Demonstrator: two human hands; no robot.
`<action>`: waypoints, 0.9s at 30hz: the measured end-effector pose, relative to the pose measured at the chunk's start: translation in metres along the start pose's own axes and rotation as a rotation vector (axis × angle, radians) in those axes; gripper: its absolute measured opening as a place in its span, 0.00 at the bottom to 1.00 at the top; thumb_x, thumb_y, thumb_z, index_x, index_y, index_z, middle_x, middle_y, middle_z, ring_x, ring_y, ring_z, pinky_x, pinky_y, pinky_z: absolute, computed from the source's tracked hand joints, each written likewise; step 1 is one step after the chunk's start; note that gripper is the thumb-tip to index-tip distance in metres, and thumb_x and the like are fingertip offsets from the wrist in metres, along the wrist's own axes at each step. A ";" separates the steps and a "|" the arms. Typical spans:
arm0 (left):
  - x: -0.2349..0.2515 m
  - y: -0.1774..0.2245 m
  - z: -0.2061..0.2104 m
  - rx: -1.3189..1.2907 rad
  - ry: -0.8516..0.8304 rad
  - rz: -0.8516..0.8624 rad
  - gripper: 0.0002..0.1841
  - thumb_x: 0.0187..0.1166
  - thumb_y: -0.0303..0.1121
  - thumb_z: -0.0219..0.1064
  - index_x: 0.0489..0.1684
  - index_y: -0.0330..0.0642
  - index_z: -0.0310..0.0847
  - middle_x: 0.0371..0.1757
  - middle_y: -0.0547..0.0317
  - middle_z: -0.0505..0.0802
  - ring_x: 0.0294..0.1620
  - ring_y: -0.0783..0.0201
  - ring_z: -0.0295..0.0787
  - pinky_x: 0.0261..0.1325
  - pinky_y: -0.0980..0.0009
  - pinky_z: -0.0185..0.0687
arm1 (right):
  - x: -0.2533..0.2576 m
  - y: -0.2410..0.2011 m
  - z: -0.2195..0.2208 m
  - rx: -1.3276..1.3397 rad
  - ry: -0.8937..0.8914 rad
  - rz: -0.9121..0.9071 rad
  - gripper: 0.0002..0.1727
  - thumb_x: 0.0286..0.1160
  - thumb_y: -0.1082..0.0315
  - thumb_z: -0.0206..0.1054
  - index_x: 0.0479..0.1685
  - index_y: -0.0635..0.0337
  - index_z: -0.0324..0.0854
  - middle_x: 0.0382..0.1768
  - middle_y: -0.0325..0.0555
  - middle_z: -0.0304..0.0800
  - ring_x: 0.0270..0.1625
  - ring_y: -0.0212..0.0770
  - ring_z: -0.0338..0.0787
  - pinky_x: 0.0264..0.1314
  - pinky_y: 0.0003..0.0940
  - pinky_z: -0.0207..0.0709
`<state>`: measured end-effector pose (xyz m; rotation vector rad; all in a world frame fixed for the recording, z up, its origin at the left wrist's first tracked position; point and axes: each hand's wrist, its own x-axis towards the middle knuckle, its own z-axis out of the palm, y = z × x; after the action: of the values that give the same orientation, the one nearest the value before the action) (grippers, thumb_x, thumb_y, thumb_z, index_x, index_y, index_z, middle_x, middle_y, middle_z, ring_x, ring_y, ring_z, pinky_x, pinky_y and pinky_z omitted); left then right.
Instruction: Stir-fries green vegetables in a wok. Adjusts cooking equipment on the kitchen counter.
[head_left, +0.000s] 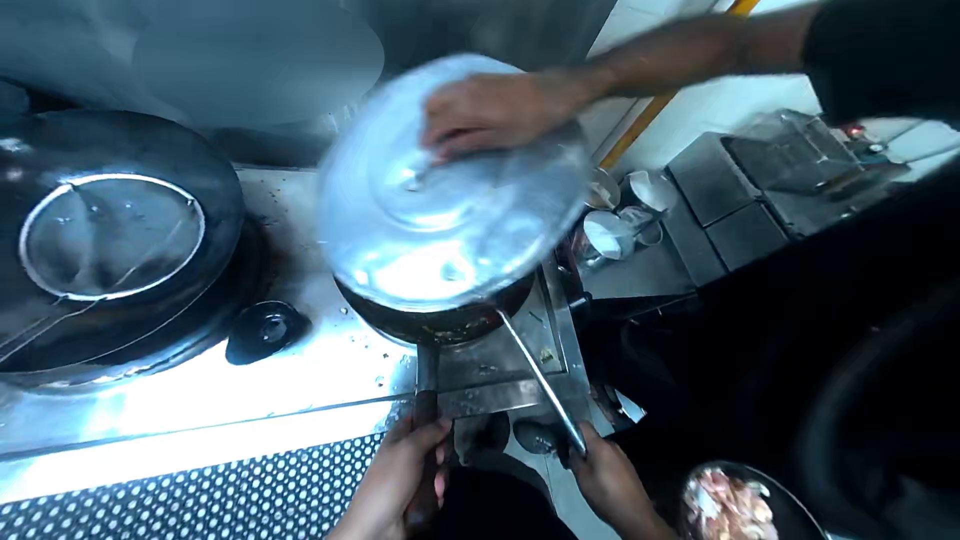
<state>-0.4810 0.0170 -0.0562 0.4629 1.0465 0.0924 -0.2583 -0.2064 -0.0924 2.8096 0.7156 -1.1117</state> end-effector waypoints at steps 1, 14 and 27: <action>0.002 -0.001 -0.002 -0.006 0.012 0.006 0.12 0.88 0.31 0.60 0.62 0.38 0.72 0.23 0.54 0.80 0.12 0.63 0.78 0.12 0.69 0.80 | -0.002 0.003 -0.002 0.030 0.006 -0.018 0.19 0.76 0.59 0.63 0.64 0.51 0.80 0.39 0.52 0.93 0.46 0.55 0.94 0.51 0.61 0.84; 0.013 -0.006 -0.012 -0.012 -0.001 0.033 0.13 0.88 0.32 0.62 0.64 0.38 0.72 0.24 0.54 0.81 0.13 0.63 0.79 0.13 0.70 0.81 | -0.059 -0.013 -0.146 0.324 -0.483 -0.222 0.45 0.79 0.64 0.68 0.96 0.26 0.52 0.29 0.46 0.83 0.15 0.40 0.76 0.15 0.37 0.76; 0.006 0.000 -0.012 -0.024 -0.012 0.040 0.13 0.88 0.32 0.62 0.64 0.37 0.72 0.27 0.53 0.82 0.14 0.63 0.79 0.14 0.70 0.81 | -0.023 -0.051 -0.156 0.112 -0.421 -0.186 0.42 0.82 0.58 0.67 0.94 0.20 0.53 0.32 0.47 0.84 0.16 0.39 0.77 0.18 0.38 0.77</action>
<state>-0.4882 0.0229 -0.0666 0.4623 1.0238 0.1368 -0.1953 -0.1389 0.0449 2.4921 0.9009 -1.7511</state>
